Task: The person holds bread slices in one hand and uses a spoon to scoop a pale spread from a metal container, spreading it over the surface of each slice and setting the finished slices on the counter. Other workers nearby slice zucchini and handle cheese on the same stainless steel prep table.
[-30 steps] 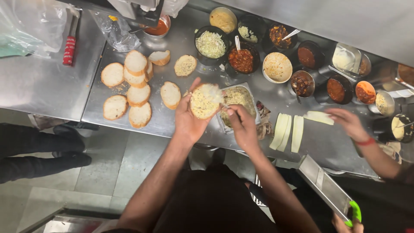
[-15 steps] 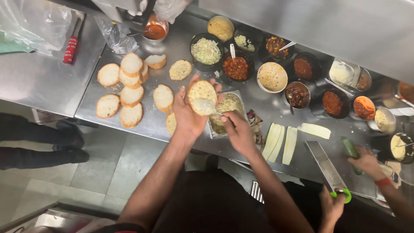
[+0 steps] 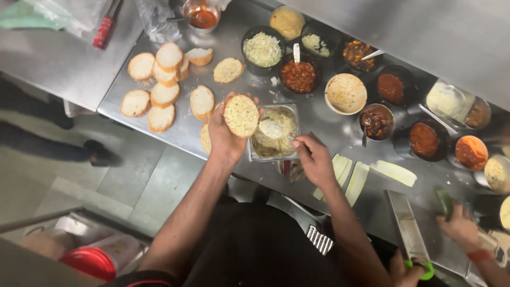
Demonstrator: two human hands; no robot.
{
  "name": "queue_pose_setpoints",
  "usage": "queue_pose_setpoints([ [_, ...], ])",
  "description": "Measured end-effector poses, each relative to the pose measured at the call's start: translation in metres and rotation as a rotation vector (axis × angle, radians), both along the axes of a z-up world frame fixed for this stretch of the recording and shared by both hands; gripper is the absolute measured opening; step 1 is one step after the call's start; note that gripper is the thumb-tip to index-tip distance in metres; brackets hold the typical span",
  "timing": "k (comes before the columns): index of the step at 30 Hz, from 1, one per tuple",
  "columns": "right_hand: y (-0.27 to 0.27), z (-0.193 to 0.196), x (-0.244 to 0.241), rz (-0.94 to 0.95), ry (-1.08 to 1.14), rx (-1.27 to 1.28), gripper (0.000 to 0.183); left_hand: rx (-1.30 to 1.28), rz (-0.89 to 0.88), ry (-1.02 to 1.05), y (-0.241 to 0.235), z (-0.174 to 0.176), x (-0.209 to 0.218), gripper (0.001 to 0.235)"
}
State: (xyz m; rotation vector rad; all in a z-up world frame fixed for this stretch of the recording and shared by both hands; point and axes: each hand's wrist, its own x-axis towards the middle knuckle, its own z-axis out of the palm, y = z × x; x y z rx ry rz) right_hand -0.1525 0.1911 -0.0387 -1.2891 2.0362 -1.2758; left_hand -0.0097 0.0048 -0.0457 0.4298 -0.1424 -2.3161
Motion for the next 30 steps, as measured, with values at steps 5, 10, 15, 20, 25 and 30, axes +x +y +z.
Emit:
queue_pose_setpoints([
  [5, -0.01, 0.005, 0.016, 0.077, 0.05, -0.022, 0.016, -0.017, -0.024, -0.068, 0.02, -0.009, 0.003, 0.033],
  [10, -0.003, -0.022, -0.002, 0.079, 0.042, -0.015, 0.017, 0.06, -0.049, -0.13, -0.003, -0.024, 0.02, 0.032],
  [15, 0.007, -0.047, -0.013, -0.236, 0.044, 0.046, 0.017, 0.073, -0.007, -0.473, -0.067, -0.098, 0.054, 0.038],
  [20, -0.009, -0.066, 0.014, -0.399, -0.099, 0.076, 0.022, -0.144, 0.022, -0.696, -0.172, -0.147, 0.041, 0.042],
  [25, -0.034, -0.047, 0.053, -0.512, -0.114, 0.113, 0.023, -1.033, 0.233, -1.263, -0.246, -0.17, 0.032, 0.04],
  [30, -0.035, -0.045, 0.072, -0.63, -0.05, 0.194, 0.021, -1.565, -0.361, -1.844, -0.203, -0.097, 0.068, 0.027],
])
